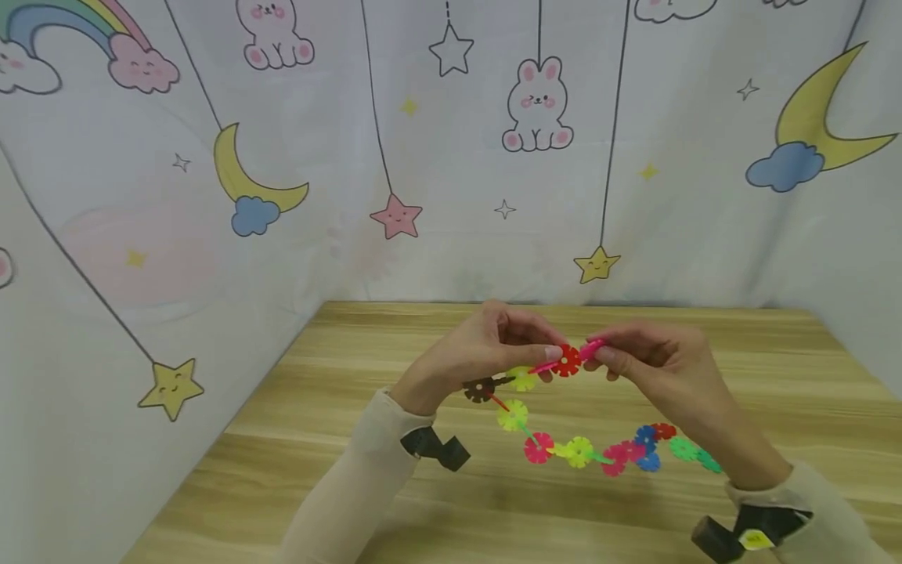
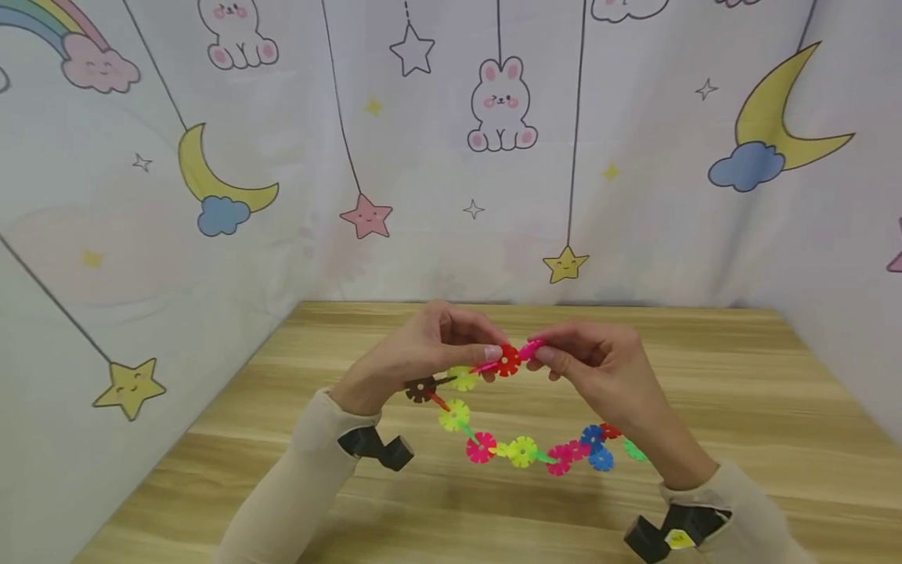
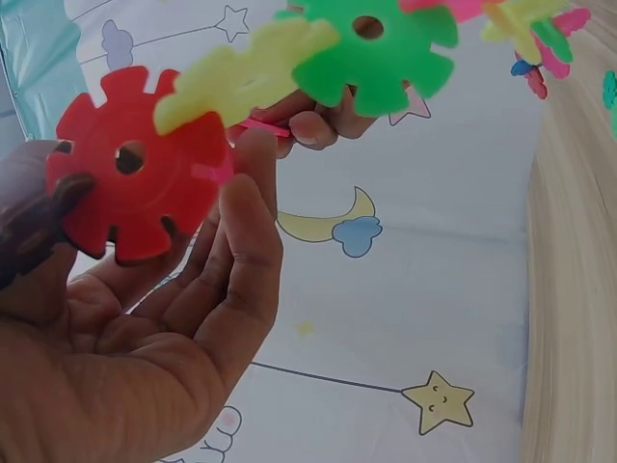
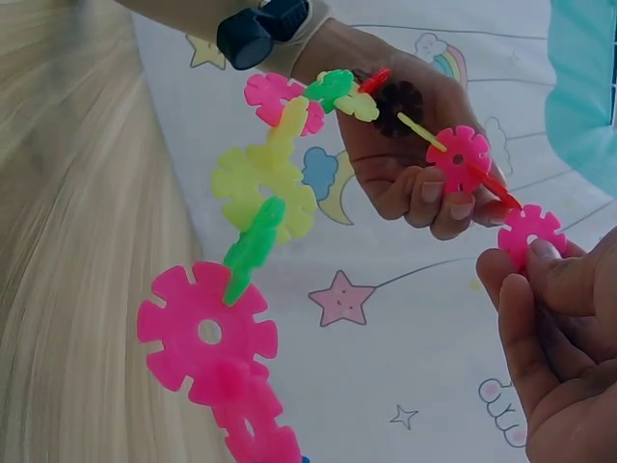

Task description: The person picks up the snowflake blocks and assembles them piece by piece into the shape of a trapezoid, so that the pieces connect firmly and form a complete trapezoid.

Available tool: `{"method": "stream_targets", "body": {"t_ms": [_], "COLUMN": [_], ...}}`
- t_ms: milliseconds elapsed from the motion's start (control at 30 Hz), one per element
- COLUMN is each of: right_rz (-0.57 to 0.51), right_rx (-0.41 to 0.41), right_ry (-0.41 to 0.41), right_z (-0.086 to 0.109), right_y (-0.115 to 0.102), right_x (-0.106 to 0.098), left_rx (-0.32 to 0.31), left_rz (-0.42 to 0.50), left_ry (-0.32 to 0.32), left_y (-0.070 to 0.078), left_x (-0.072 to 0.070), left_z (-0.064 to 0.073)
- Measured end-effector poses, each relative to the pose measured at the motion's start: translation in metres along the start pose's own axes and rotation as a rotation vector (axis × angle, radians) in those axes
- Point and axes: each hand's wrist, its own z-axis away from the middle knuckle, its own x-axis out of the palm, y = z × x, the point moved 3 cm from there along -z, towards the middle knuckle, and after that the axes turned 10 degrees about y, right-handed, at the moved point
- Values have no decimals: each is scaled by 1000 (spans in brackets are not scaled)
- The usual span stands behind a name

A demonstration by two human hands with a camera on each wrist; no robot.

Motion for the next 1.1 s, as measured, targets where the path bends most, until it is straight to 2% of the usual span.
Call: {"method": "stream_targets", "body": {"t_ms": [267,500,633,867,1100], "right_rz": [48,83,109,21,-18], "right_rx": [-126,-156,-209,-349,-469], "right_ry": [12,37,81,160,144], "right_z": [1,6,8,9,7], "right_y": [0,-1,-2,-5,-8], "right_x": [4,7,7,9,11], "left_rx": [2,-27,-25,23,39], "left_rz": [5,-17,-13,24,32], "left_ry": [24,38,47,82,100], "left_y": [-1,0,1,2,3], "left_x": [-1,1,4,7,10], "left_z": [0,1,0,1,1]}}
